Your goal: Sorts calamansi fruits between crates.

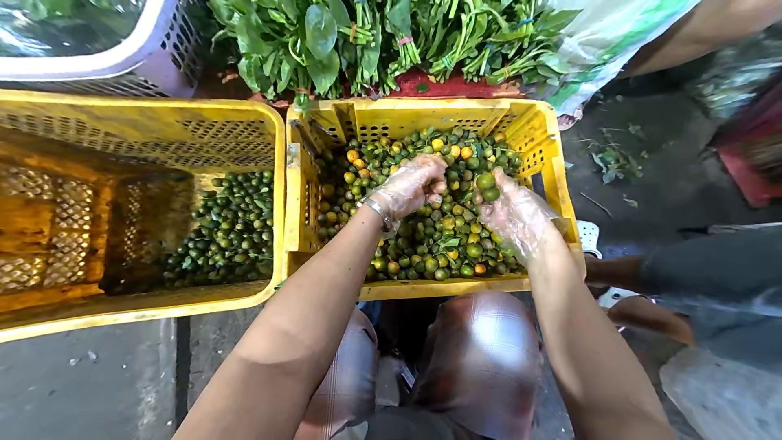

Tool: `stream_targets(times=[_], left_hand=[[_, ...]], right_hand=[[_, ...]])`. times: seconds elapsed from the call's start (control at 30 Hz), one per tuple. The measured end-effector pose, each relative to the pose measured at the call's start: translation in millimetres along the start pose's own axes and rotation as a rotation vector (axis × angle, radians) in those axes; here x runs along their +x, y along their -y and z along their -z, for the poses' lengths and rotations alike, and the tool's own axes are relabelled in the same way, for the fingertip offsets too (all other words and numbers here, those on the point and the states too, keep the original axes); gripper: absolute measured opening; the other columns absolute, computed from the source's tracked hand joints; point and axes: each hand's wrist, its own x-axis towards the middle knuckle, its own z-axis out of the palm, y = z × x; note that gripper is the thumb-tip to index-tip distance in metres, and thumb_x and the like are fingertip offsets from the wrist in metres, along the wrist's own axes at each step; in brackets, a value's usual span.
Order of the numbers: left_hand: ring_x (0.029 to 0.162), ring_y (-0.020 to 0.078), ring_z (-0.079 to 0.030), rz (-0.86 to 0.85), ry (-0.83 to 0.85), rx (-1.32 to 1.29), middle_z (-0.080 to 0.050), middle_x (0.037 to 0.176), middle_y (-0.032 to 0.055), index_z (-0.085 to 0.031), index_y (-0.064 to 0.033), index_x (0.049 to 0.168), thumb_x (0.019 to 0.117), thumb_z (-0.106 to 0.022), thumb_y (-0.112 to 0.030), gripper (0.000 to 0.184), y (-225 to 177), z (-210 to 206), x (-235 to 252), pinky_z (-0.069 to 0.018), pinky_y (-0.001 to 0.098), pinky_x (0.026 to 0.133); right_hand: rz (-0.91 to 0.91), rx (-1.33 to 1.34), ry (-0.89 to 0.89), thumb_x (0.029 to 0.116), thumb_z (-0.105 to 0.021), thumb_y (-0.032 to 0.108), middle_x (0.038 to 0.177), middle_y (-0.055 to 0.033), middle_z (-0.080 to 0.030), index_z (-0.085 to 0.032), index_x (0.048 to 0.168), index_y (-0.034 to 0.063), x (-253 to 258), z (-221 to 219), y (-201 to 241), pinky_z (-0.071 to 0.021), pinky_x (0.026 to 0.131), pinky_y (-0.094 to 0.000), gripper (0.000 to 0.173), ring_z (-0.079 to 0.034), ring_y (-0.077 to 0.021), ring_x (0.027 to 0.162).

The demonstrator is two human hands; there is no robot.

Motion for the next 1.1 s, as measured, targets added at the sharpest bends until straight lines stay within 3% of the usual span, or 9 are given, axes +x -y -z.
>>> stream_targets(times=[0.2,0.4,0.53,0.63,0.73,0.8,0.87,0.97,1.1], left_hand=[[0.100,0.0201,-0.065,-0.334,-0.027,0.638,-0.068,0.112,0.0136,-0.063,-0.0069,0.131,0.0986,-0.070,-0.025,0.038,-6.0,-24.3,-15.6,-0.0532,0.0392,0.091],[0.114,0.0222,-0.063,-0.434,-0.161,0.573,-0.065,0.127,0.0123,-0.068,-0.0088,0.126,0.0946,-0.072,-0.019,0.034,-10.4,-14.8,-71.6,-0.0536,0.0411,0.096],[0.095,0.0212,-0.068,-0.533,-0.280,0.687,-0.068,0.119,0.0093,-0.067,-0.0134,0.124,0.0923,-0.075,-0.017,0.033,-12.3,-15.3,-127.5,-0.0578,0.0422,0.079],[0.106,0.0221,-0.067,-0.564,-0.328,0.677,-0.069,0.121,0.0110,-0.067,-0.0099,0.124,0.0922,-0.077,-0.019,0.034,-1.2,-8.3,-129.6,-0.0562,0.0448,0.091],[0.091,0.0189,-0.067,-0.410,-0.300,0.375,-0.068,0.114,0.0117,-0.057,-0.0082,0.134,0.1006,-0.064,-0.021,0.037,11.4,-4.8,-124.6,-0.0570,0.0378,0.079],[0.071,0.0107,-0.060,-0.210,-0.264,0.095,-0.068,0.105,0.0049,-0.047,-0.0201,0.146,0.1085,-0.049,-0.028,0.038,12.9,-4.6,-121.3,-0.0513,0.0267,0.063],[0.060,0.0062,-0.051,-0.058,-0.194,-0.183,-0.063,0.098,0.0005,-0.048,-0.0259,0.143,0.1110,-0.041,-0.031,0.033,16.1,-4.0,-112.6,-0.0438,0.0195,0.053],[0.056,0.0047,-0.051,0.118,-0.213,-0.445,-0.059,0.087,-0.0013,-0.056,-0.0173,0.119,0.1061,-0.049,-0.030,0.019,19.2,-11.4,-96.7,-0.0449,0.0174,0.049],[0.067,0.0092,-0.057,0.132,-0.260,-0.433,-0.057,0.094,0.0019,-0.051,-0.0127,0.122,0.1085,-0.046,-0.033,0.025,24.3,-21.7,-78.6,-0.0525,0.0230,0.059]], right_hand=[[0.110,-0.196,-0.084,0.1031,-0.054,0.053,0.103,-0.0028,-0.066,-0.060,0.132,0.0119,-42.9,-47.8,9.7,-0.0573,0.076,-0.0300,0.050,-0.065,-0.0123,0.085],[0.189,-0.201,0.130,0.1047,-0.050,0.012,0.093,0.0053,-0.062,-0.060,0.114,0.0130,-105.0,-74.3,16.9,-0.0521,0.066,-0.0179,0.013,-0.058,-0.0022,0.073],[0.239,-0.331,0.147,0.1011,-0.060,0.012,0.117,0.0005,-0.066,-0.061,0.132,0.0111,-127.0,-86.5,8.3,-0.0554,0.082,-0.0262,0.031,-0.063,-0.0078,0.092],[0.270,-0.337,0.138,0.1009,-0.061,0.011,0.110,-0.0020,-0.066,-0.059,0.131,0.0071,-129.6,-90.6,-3.0,-0.0559,0.081,-0.0272,0.030,-0.063,-0.0093,0.089],[0.323,-0.333,0.096,0.1035,-0.058,0.014,0.113,-0.0051,-0.069,-0.062,0.132,0.0060,-119.4,-86.1,-15.3,-0.0596,0.077,-0.0312,0.030,-0.068,-0.0133,0.086],[0.350,-0.348,0.102,0.1077,-0.051,0.017,0.122,-0.0052,-0.068,-0.063,0.133,0.0072,-109.9,-82.9,-18.4,-0.0598,0.078,-0.0314,0.030,-0.069,-0.0137,0.089],[0.381,-0.478,0.049,0.1073,-0.054,0.025,0.121,-0.0038,-0.071,-0.067,0.131,0.0109,-98.9,-79.8,-19.0,-0.0592,0.082,-0.0336,0.031,-0.070,-0.0141,0.095],[0.426,-0.778,-0.093,0.1030,-0.059,0.041,0.118,0.0000,-0.074,-0.075,0.123,0.0235,-87.5,-81.7,-21.8,-0.0568,0.088,-0.0436,0.031,-0.069,-0.0153,0.102],[0.435,-0.800,-0.145,0.1036,-0.060,0.034,0.113,-0.0098,-0.073,-0.073,0.122,0.0141,-98.9,-90.4,-21.6,-0.0589,0.089,-0.0442,0.030,-0.072,-0.0202,0.097]])
